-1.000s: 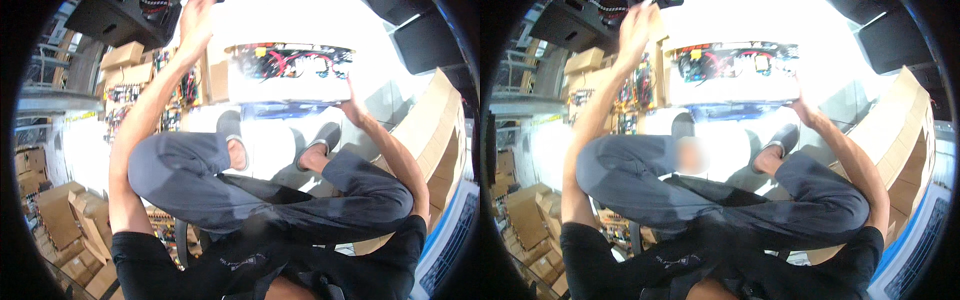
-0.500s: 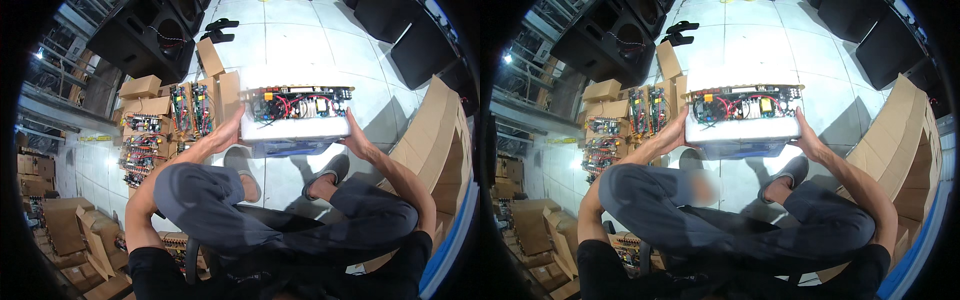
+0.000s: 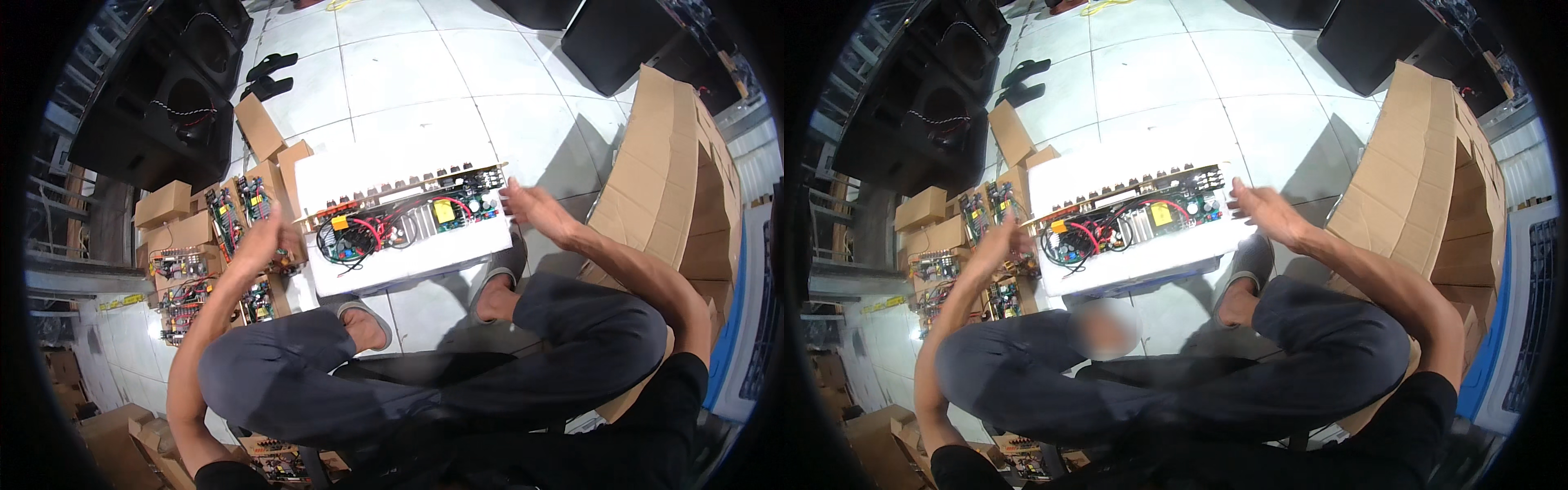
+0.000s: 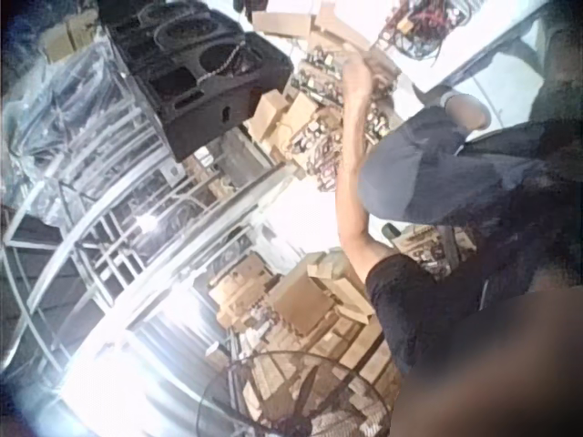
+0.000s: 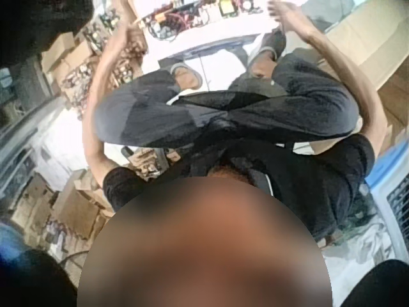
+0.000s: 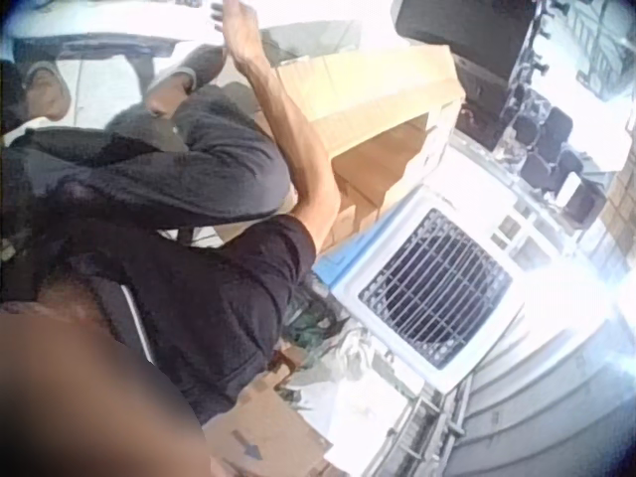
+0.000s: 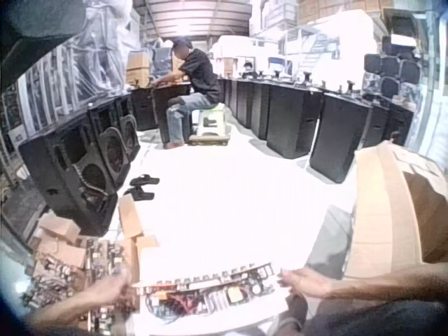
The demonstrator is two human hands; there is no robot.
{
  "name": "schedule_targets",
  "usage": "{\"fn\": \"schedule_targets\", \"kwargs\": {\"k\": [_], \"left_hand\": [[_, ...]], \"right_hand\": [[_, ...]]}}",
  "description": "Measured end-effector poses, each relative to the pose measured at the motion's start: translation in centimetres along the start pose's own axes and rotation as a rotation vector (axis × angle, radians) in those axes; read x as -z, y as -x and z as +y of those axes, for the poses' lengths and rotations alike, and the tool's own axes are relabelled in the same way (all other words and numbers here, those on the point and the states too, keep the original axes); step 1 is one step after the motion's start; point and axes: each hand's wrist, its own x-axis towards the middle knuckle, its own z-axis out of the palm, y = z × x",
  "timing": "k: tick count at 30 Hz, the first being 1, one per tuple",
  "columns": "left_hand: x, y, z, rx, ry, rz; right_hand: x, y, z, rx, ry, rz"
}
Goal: The person sits on the floor and works on a circuit board, using a hot glue gun to apply glue to components. They handle wires and small parts while seated among boxes and electronic equipment.
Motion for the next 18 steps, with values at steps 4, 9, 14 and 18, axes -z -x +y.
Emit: {"fn": "schedule_targets", "kwargs": {"k": [4, 9, 14, 18], "left_hand": [[2.1, -0.4, 5.5, -0.396, -0.142, 0.34], [-2.5, 0.7, 14.8, -0.892, -0.251, 0.207], [-7.5, 0.5, 18.4, -1.065, -0.393, -0.041], [-9.8, 0.3, 19.2, -0.989, -0.401, -0.249]], "right_hand": [[0.9, 1.5, -3.0, 0.303, 0.168, 0.549], [0.5, 3.6, -6.5, 0.696, 0.653, 0.499], [-0.5, 1.9, -7.4, 0.857, 0.785, 0.347], [-0.8, 1.6, -7.4, 0.938, 0.87, 0.393]]}}
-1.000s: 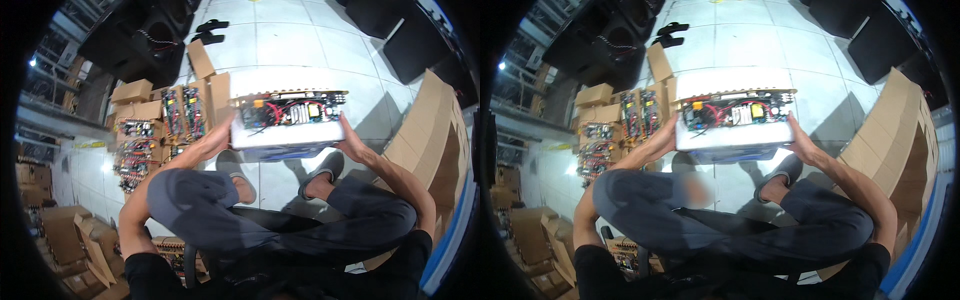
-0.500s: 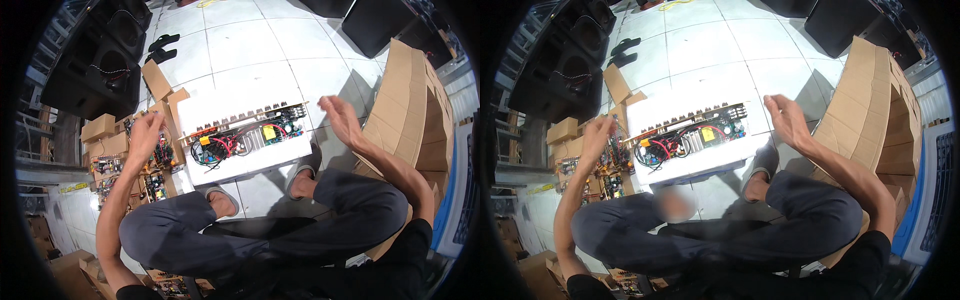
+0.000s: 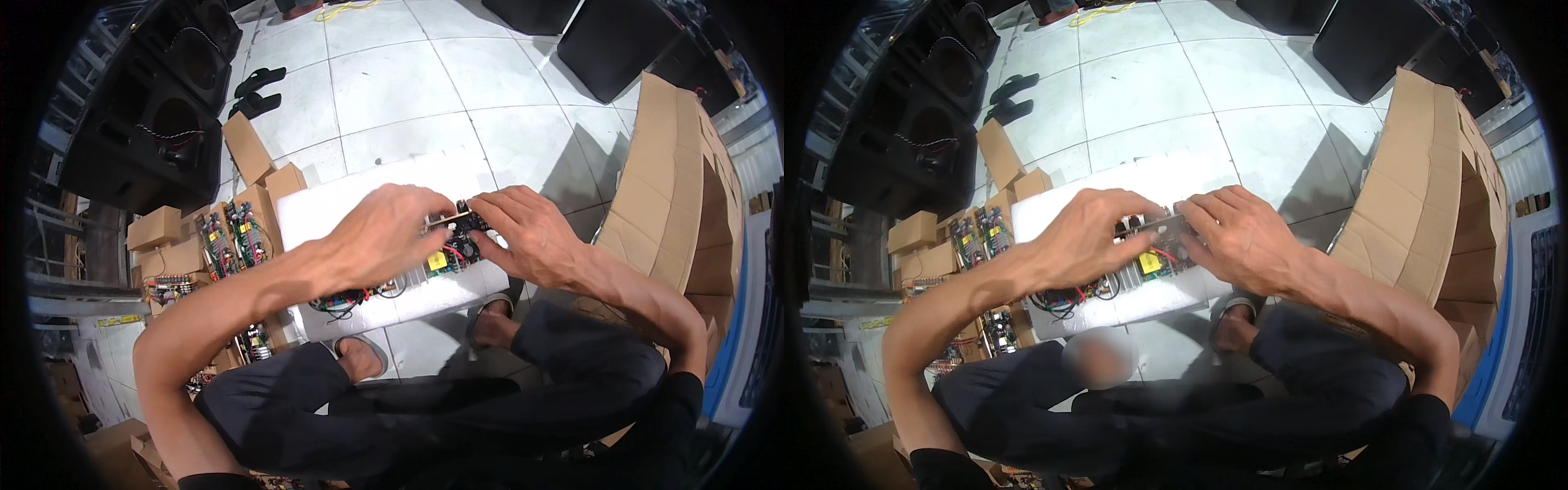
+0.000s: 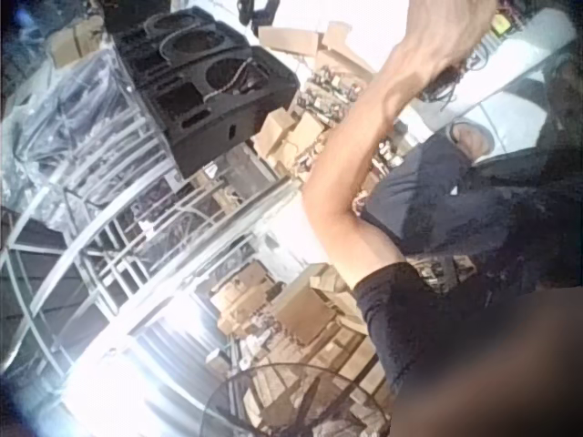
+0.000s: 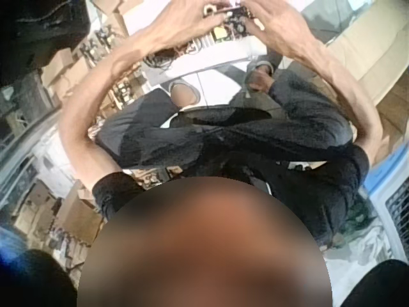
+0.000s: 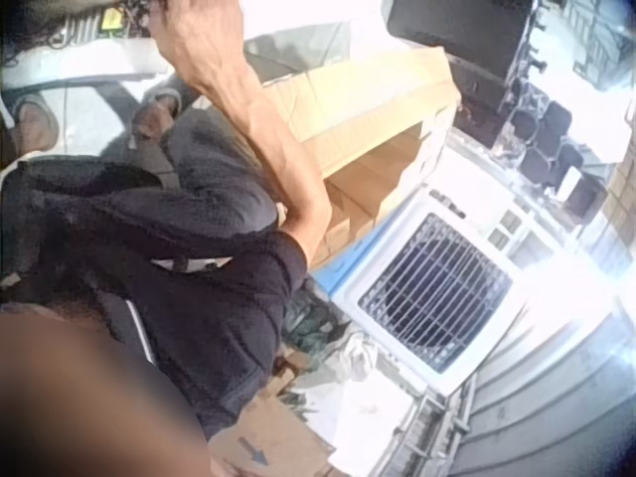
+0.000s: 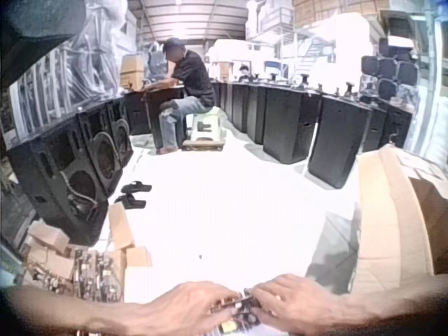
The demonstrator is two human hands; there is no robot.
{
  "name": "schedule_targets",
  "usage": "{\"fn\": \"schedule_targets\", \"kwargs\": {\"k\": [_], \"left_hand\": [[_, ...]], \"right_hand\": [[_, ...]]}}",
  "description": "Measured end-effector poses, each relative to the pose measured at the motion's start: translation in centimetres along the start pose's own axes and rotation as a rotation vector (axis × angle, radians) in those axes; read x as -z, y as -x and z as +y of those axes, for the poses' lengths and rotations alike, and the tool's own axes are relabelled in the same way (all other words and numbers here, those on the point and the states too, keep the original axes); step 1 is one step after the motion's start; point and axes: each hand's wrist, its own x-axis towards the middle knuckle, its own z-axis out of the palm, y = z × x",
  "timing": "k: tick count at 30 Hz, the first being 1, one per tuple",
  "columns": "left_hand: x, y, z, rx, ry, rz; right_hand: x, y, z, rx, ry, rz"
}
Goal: The person sits on the floor and works on a circuit board, using a hot glue gun to apply glue to components. They handle wires and small parts while seated among boxes and electronic equipment.
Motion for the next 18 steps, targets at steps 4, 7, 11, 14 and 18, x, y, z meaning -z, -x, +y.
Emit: {"fn": "schedule_targets", "kwargs": {"k": [4, 7, 11, 14, 18], "left_hand": [[-1.3, 0.0, -0.2, -0.081, -0.079, 0.104], [-1.4, -0.3, -0.2, -0.067, -0.04, 0.089], [-1.8, -0.4, -0.7, -0.104, -0.007, 0.109], [-2.0, -0.4, -0.8, -0.128, -0.024, 0.126], [-2.3, -0.5, -0.8, -0.094, -0.045, 0.121]], "right_hand": [[-0.1, -0.7, -0.4, 0.033, 0.04, 0.027], [-0.2, -0.5, -0.5, -0.043, 0.022, -0.032], [-0.6, -0.5, -0.6, -0.041, 0.015, 0.036], [-0.8, -0.7, -0.7, -0.07, 0.002, 0.048], [-1.0, -1.1, -1.0, -0.103, -0.061, 0.105]]}}
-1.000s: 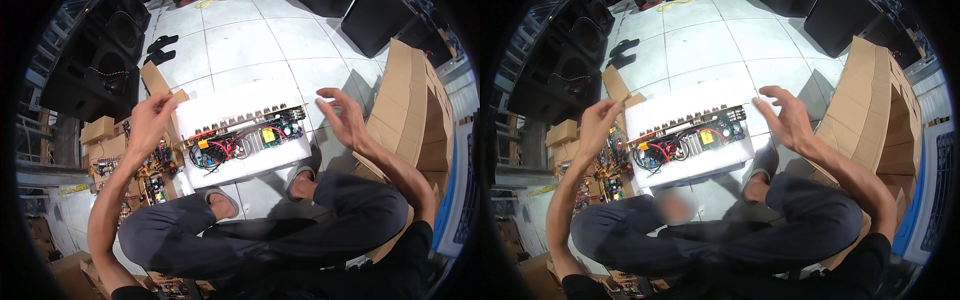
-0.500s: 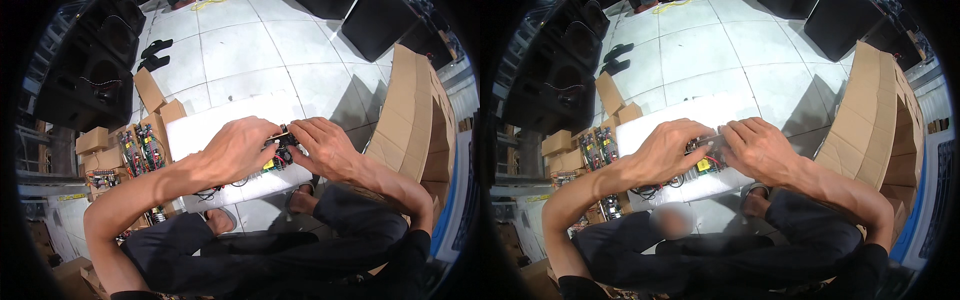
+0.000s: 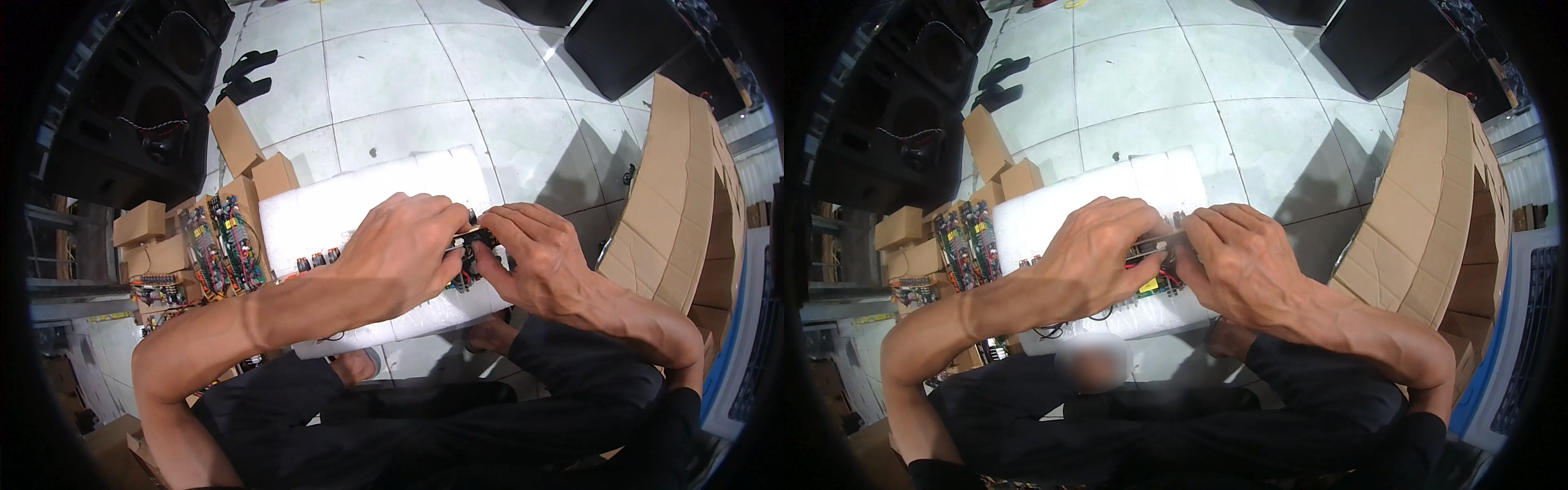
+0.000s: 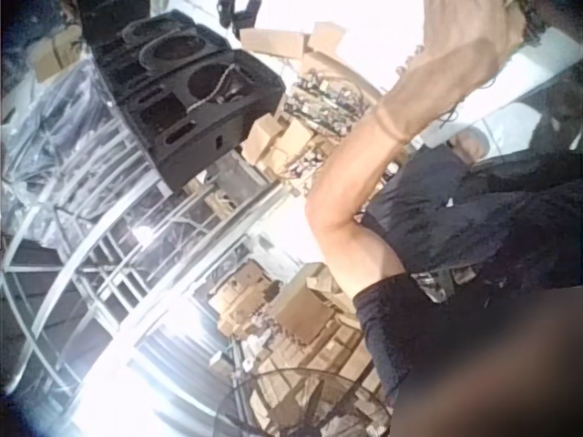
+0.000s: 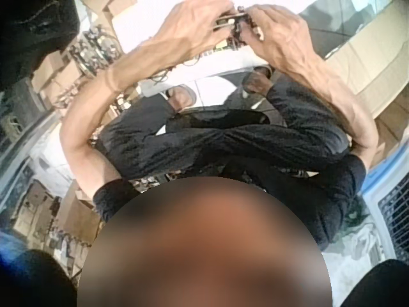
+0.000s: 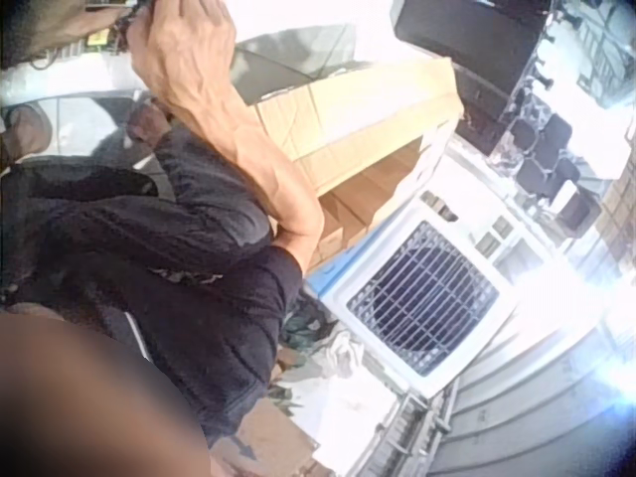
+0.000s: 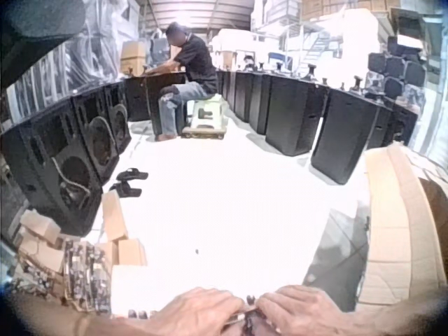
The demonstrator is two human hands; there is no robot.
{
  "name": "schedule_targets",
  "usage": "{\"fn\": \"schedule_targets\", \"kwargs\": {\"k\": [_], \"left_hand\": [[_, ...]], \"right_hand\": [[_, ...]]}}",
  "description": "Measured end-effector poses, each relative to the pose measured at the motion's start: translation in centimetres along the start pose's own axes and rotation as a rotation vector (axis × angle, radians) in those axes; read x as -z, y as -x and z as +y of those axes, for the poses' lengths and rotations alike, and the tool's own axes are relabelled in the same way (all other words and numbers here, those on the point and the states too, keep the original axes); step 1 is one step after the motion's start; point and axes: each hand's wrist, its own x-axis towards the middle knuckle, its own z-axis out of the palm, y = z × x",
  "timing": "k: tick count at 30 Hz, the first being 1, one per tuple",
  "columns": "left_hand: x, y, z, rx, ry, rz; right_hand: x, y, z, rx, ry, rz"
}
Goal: The person sits on the floor and works on a circuit board, using a hot glue gun to apply glue to components. They handle wires and small parts while seated among boxes and electronic equipment.
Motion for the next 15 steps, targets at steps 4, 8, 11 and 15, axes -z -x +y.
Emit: {"fn": "schedule_targets", "kwargs": {"k": [4, 8, 11, 15], "left_hand": [[-0.2, -0.2, 0.8, 0.022, -0.063, 0.026], [-0.4, -0.2, 1.1, 0.044, -0.094, 0.069], [-0.5, -0.4, 1.4, 0.106, -0.09, 0.067], [-0.6, -0.8, 1.3, 0.131, -0.061, 0.123]], "right_hand": [[0.4, -0.5, -0.6, -0.123, -0.087, -0.005], [1.1, -1.0, -0.9, -0.27, -0.138, -0.077], [1.6, -1.8, -1.0, -0.37, -0.16, -0.167], [2.8, -2.9, -1.3, -0.498, -0.147, -0.285]]}}
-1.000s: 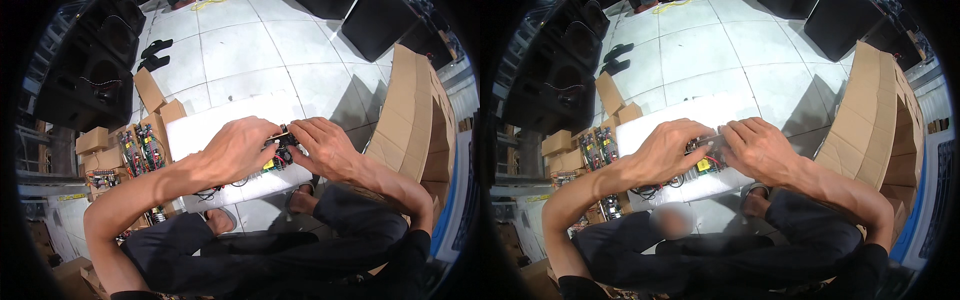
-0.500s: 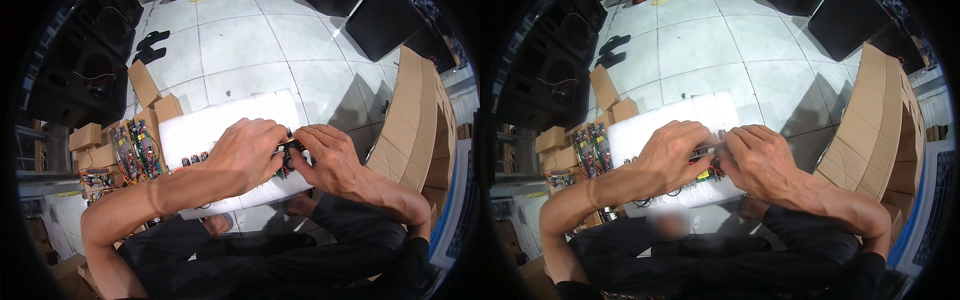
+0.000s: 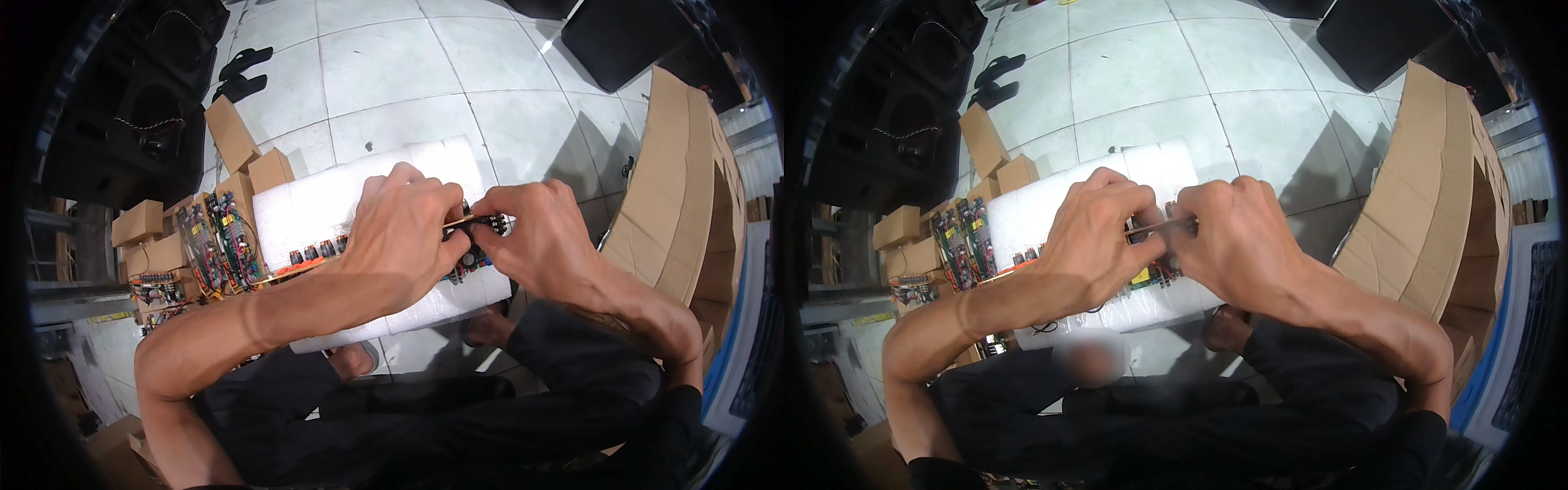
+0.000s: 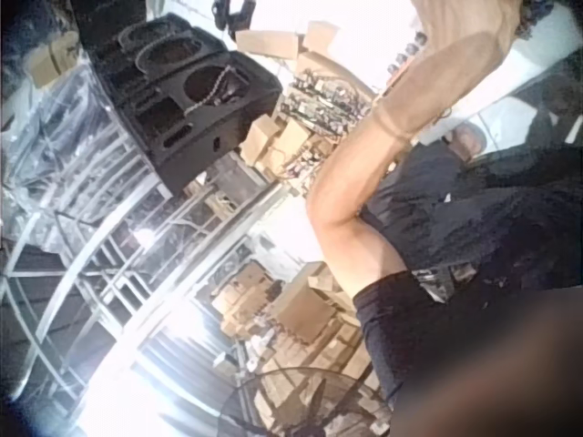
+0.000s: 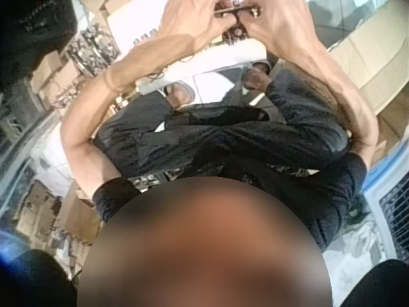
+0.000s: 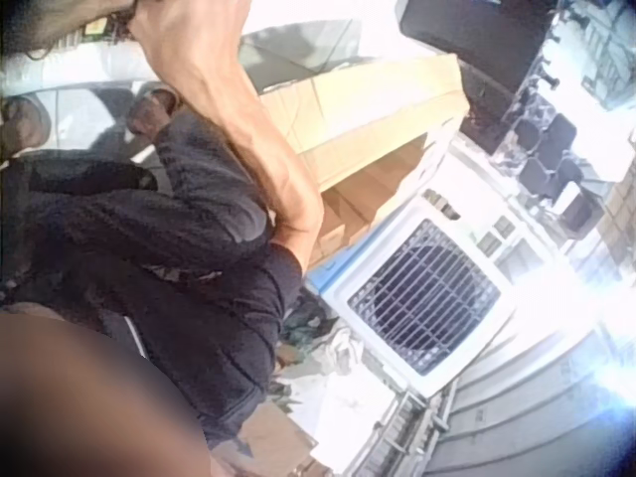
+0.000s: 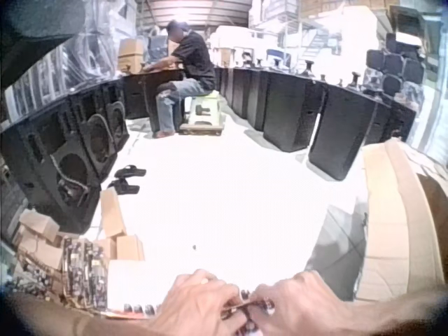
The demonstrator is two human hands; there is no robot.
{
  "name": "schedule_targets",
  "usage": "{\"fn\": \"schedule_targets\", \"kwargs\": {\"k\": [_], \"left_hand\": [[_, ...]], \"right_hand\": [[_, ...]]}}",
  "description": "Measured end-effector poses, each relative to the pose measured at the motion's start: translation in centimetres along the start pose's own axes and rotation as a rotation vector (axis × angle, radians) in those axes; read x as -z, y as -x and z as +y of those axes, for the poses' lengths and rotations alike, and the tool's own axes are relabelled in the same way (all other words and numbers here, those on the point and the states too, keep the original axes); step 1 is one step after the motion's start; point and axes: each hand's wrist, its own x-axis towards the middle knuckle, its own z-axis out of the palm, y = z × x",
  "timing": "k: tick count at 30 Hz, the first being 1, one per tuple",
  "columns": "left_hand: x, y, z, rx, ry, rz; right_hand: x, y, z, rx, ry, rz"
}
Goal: The person sits on the floor and works on a circuit board, using a hot glue gun to apply glue to components. They handle wires and small parts while seated among boxes and electronic equipment.
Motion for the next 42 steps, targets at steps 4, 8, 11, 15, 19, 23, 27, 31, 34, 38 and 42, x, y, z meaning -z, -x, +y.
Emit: {"fn": "schedule_targets", "kwargs": {"k": [4, 8, 11, 15, 19, 23, 27, 31, 34, 38, 42], "left_hand": [[-0.1, -0.1, -0.4, 0.053, 0.076, -0.024], [1.2, -1.3, 0.3, 0.227, 0.17, -0.266], [1.3, -1.5, 0.5, 0.259, 0.128, -0.329], [0.6, -0.9, 0.7, 0.273, 0.091, -0.252], [0.3, -0.8, 0.9, 0.308, 0.084, -0.196], [-0.4, -0.5, 0.9, 0.293, 0.09, -0.118], [0.5, -0.6, 1.4, 0.267, 0.08, -0.168], [0.1, 0.4, 0.8, 0.127, 0.021, -0.17], [0.1, 0.8, 0.5, 0.049, 0.025, -0.196], [-0.2, 0.7, 0.5, 0.042, 0.005, -0.169], [-0.4, 0.3, 0.4, 0.091, 0.022, -0.161]], "right_hand": [[0.4, -0.7, -0.1, -0.049, -0.025, -0.053], [0.6, -1.0, -0.1, -0.077, -0.084, -0.028], [0.5, -0.9, 0.1, -0.074, -0.087, -0.01], [0.1, -1.2, 0.6, -0.085, -0.142, -0.011], [0.4, -1.6, 0.8, -0.148, -0.244, -0.053], [0.2, -1.4, 1.5, -0.134, -0.331, -0.082], [0.0, -0.9, 2.3, -0.099, -0.382, -0.081], [-0.1, -0.5, 2.0, -0.049, -0.379, -0.073], [-0.9, -0.3, 2.6, -0.022, -0.371, -0.088], [-1.3, -0.3, 3.0, 0.032, -0.335, -0.083], [-1.6, -0.5, 3.4, 0.017, -0.353, -0.102]]}}
